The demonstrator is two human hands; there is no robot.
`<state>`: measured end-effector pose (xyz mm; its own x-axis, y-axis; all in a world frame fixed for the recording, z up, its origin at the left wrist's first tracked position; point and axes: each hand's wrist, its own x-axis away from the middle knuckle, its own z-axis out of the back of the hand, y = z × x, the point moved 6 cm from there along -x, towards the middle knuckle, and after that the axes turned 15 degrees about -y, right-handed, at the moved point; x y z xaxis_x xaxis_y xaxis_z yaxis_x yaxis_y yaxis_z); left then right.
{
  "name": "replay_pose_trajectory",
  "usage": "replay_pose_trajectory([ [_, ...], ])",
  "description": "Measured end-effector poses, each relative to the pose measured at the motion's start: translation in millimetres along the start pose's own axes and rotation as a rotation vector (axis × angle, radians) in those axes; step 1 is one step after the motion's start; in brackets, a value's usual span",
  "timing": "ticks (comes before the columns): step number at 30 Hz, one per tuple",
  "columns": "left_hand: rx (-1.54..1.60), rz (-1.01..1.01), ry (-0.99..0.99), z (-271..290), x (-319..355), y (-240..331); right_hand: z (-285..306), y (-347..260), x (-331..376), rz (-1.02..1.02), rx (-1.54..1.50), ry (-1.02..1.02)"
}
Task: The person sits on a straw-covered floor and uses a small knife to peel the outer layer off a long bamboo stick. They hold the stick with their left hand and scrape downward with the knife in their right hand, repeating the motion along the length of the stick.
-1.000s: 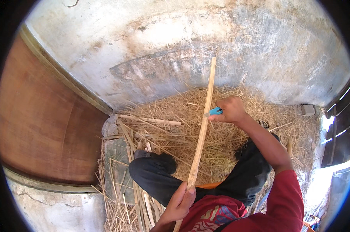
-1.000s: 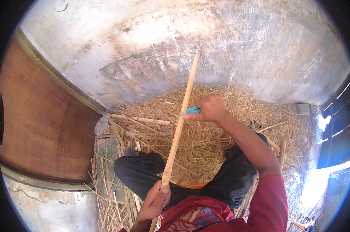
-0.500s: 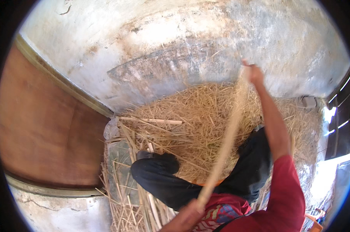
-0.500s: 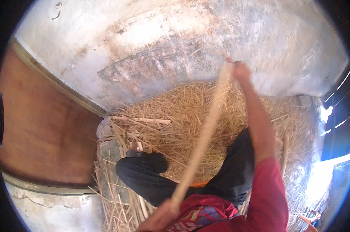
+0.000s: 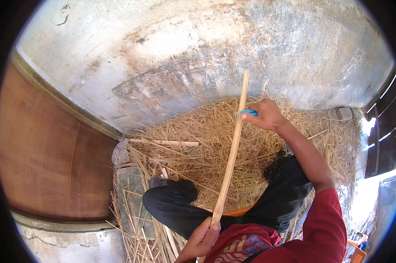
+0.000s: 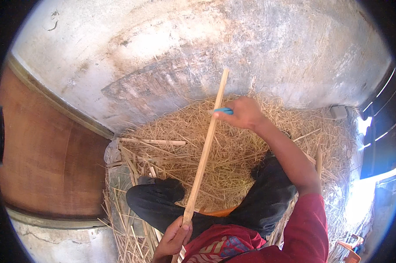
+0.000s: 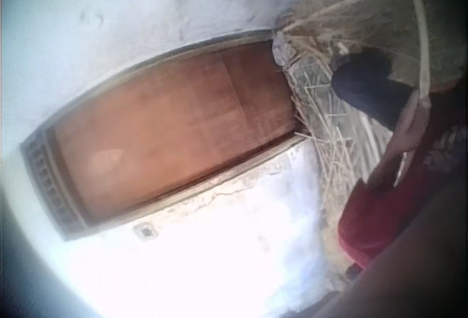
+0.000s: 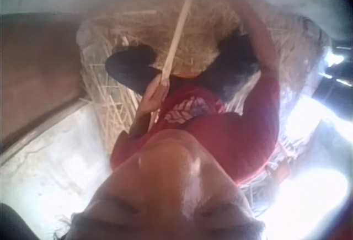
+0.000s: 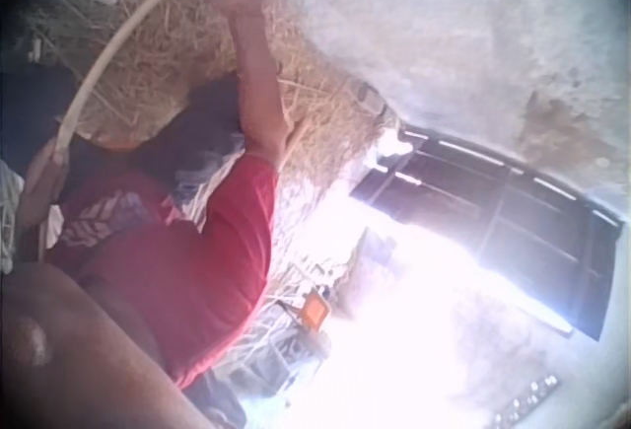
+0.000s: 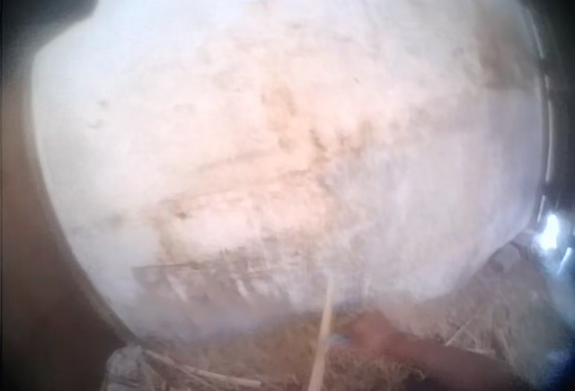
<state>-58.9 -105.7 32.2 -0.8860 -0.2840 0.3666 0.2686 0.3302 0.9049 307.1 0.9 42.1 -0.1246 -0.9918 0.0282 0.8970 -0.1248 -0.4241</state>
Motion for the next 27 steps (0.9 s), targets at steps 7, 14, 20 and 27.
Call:
replay_pose_trajectory([
  [7,0.048,-0.022,0.054,1,6,1,-14,-7,6,0.095,0.101,0.01],
  [14,0.116,0.145,0.073,-13,19,8,-23,27,-11,-0.01,0.105,0.108],
  [20,0.023,0.137,0.029,-13,27,1,-17,23,-25,0.107,0.3,0.147],
  [27,-0.034,-0.132,-0.304,-34,47,-17,36,205,-8,-0.663,0.071,0.205],
])
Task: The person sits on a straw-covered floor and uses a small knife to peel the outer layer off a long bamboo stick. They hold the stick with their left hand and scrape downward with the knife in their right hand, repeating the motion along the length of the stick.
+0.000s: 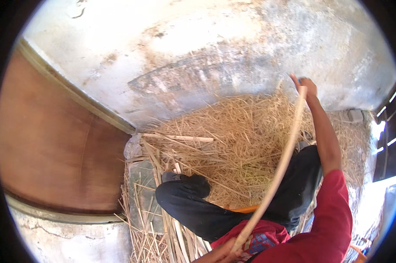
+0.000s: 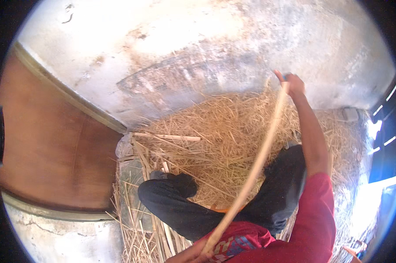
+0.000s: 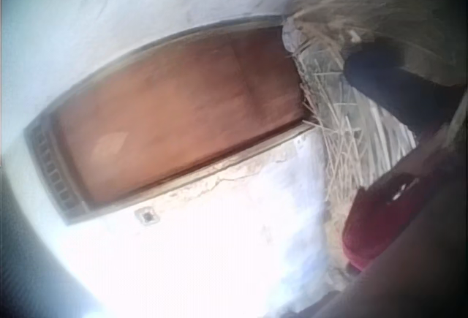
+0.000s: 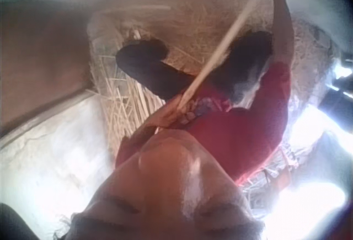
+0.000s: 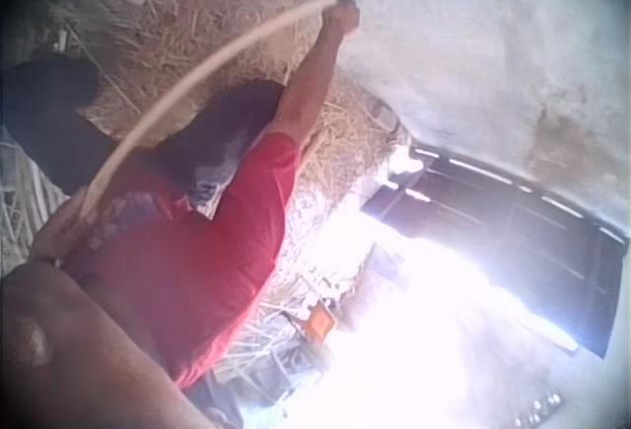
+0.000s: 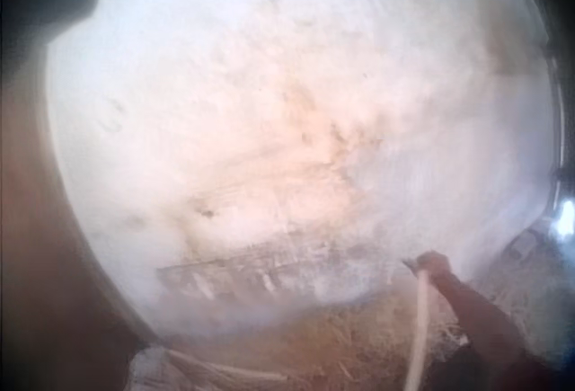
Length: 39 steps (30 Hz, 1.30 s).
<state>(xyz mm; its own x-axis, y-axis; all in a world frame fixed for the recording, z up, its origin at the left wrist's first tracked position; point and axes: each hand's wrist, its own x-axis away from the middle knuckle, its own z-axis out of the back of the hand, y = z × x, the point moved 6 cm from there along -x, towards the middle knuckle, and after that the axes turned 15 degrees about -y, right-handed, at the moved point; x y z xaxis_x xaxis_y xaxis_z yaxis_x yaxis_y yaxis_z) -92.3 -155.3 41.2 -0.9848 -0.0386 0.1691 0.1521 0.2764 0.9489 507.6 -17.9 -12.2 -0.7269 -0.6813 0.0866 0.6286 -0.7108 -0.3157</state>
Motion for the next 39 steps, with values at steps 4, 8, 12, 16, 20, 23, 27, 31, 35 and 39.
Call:
replay_pose_trajectory([
  [4,0.07,0.261,0.297,28,-5,-1,-8,9,13,-0.051,-0.313,0.11],
  [8,0.115,0.152,0.317,48,-31,5,10,-56,51,0.114,-0.25,-0.151],
  [12,0.116,0.056,0.399,66,-42,10,11,-165,167,0.521,-0.215,-0.326],
  [16,0.138,-0.04,0.373,78,-53,13,-34,-203,266,0.946,-0.044,-0.356],
  [20,0.188,-0.092,0.379,79,-56,16,-53,-212,293,1.114,-0.048,-0.225],
  [23,0.238,-0.149,0.393,81,-56,17,-53,-218,288,1.115,-0.007,-0.165],
  [27,0.229,-0.123,0.433,79,-55,20,-54,-222,271,1.03,0.058,-0.078],
  [31,0.344,-0.145,0.413,62,-52,11,-57,-187,183,0.6,-0.02,-0.047],
  [35,0.406,-0.205,0.45,70,-45,12,-55,-215,235,0.752,0.074,-0.228],
  [39,0.379,-0.236,0.414,79,-46,18,-60,-232,294,1.083,-0.019,-0.167],
])
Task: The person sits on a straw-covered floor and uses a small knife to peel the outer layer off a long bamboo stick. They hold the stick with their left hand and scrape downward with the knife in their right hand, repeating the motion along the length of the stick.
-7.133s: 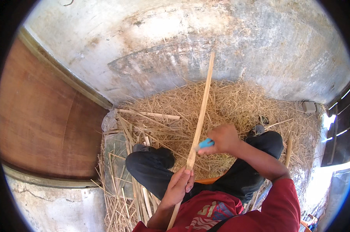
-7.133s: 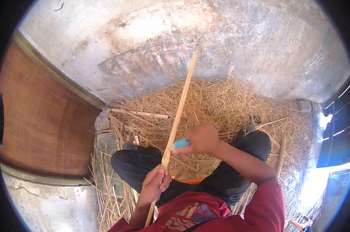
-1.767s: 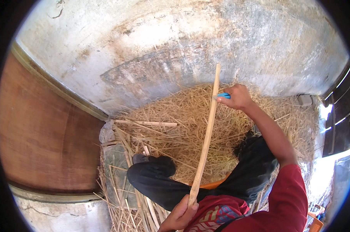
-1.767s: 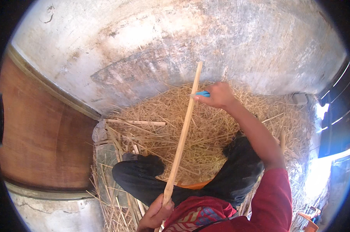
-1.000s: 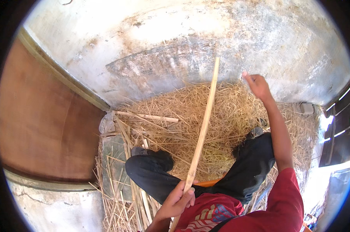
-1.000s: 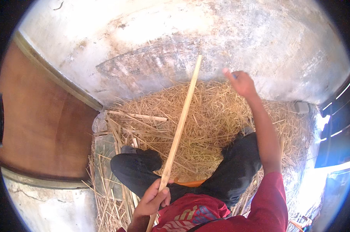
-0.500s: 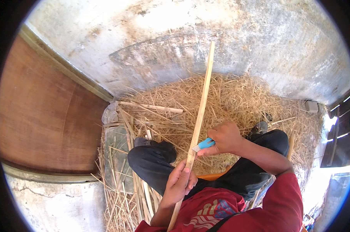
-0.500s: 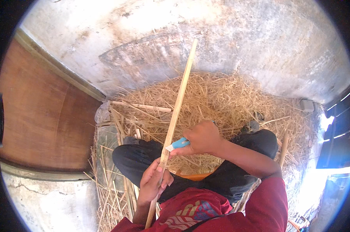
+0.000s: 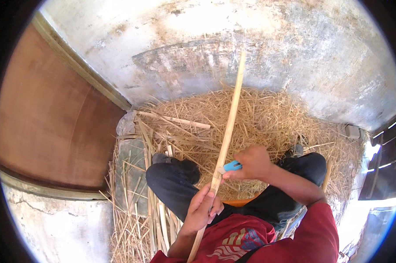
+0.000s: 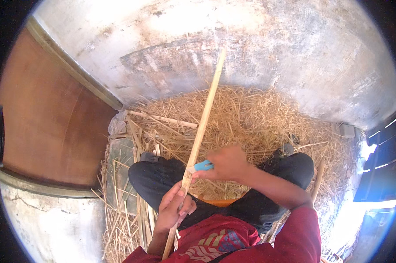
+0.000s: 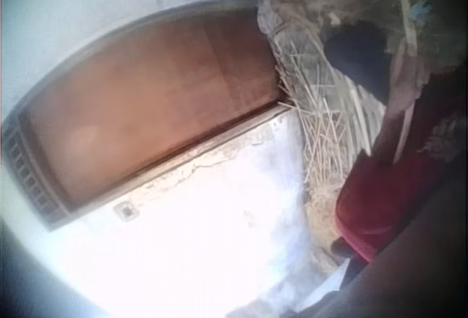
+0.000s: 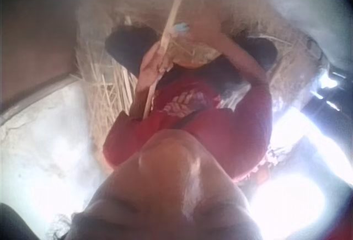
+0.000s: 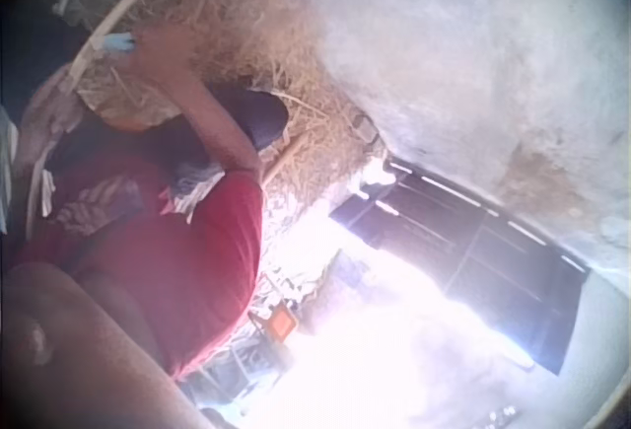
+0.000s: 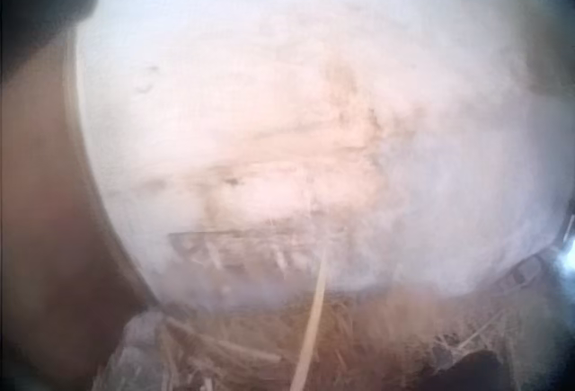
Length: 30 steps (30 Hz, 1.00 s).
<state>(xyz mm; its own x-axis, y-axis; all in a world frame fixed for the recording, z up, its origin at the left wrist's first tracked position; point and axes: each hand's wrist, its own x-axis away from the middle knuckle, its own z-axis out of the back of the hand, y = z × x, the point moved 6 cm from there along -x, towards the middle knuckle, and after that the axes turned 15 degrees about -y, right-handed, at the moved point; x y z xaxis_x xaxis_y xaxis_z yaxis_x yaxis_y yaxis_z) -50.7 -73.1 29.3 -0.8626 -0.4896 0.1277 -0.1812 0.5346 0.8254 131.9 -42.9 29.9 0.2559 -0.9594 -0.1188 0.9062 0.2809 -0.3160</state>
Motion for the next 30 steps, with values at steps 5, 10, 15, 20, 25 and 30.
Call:
replay_pose_trajectory([
  [5,-0.031,0.027,0.003,0,0,-1,7,6,-9,0.086,0.077,0.101],
  [10,-0.044,0.045,0.031,-13,4,-4,15,97,-25,-0.638,-0.097,-0.053],
  [15,0.044,0.027,0.038,-11,11,-9,15,92,-16,-0.431,-0.072,0.033],
  [20,-0.152,0.054,0.031,-8,11,1,-2,4,2,-0.069,0.007,-0.111],
  [25,-0.239,0.015,0.023,-5,5,6,10,25,-17,0.005,0.137,0.08],
  [30,-0.201,0.068,-0.01,-16,23,-3,33,125,-36,-0.445,0.074,0.065],
])
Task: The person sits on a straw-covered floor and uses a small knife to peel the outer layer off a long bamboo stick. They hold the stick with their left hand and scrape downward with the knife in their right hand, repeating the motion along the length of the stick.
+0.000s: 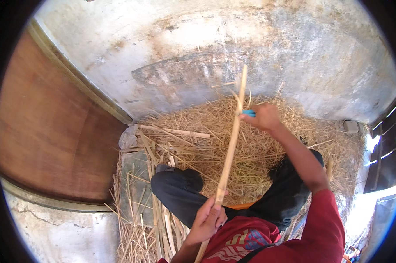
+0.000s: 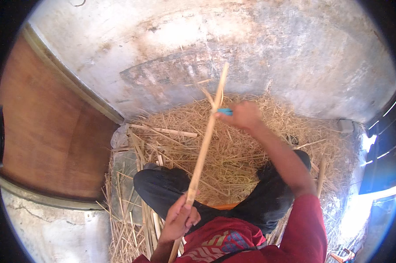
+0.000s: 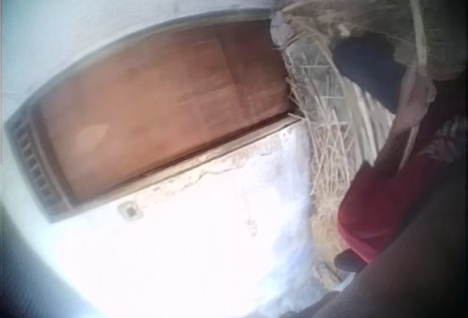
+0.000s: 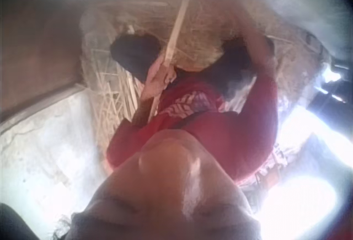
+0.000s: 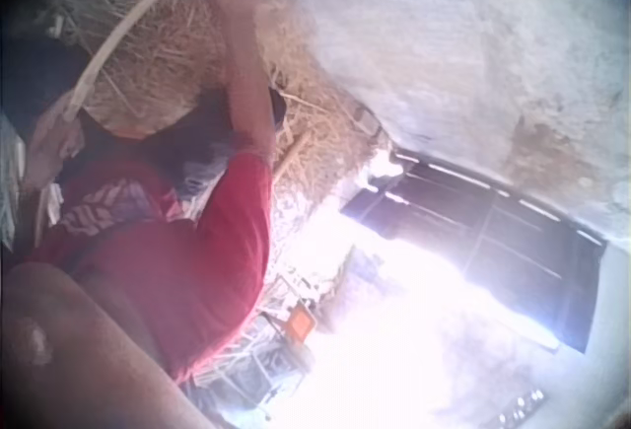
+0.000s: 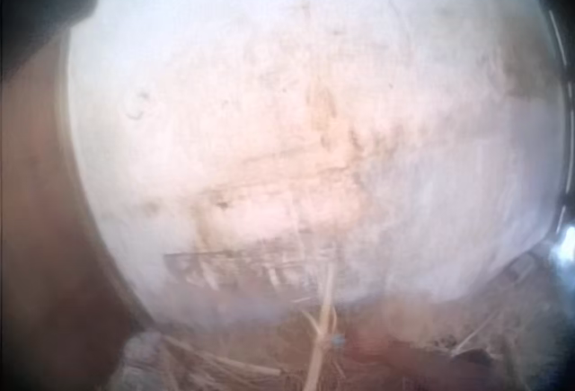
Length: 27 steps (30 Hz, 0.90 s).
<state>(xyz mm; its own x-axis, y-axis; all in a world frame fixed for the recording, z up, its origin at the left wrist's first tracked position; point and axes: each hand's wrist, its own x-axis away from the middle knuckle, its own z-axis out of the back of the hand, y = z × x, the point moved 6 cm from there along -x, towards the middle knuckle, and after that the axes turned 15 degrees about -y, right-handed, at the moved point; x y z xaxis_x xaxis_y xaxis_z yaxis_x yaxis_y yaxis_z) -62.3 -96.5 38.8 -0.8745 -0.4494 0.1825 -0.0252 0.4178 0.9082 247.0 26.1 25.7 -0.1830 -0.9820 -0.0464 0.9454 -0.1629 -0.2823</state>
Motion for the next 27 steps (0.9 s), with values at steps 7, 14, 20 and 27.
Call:
replay_pose_trajectory([
  [7,0.083,0.025,-0.079,-11,6,3,25,37,-21,0.185,0.175,0.115],
  [14,-0.064,0.137,-0.064,-9,32,-28,34,135,-51,-0.123,0.193,0.172],
  [20,-0.089,0.364,-0.159,-16,63,-38,32,279,-13,-0.768,-0.154,0.104],
  [27,0.22,0.063,0.073,5,-1,-22,32,76,-5,-0.249,-0.2,-0.261],
])
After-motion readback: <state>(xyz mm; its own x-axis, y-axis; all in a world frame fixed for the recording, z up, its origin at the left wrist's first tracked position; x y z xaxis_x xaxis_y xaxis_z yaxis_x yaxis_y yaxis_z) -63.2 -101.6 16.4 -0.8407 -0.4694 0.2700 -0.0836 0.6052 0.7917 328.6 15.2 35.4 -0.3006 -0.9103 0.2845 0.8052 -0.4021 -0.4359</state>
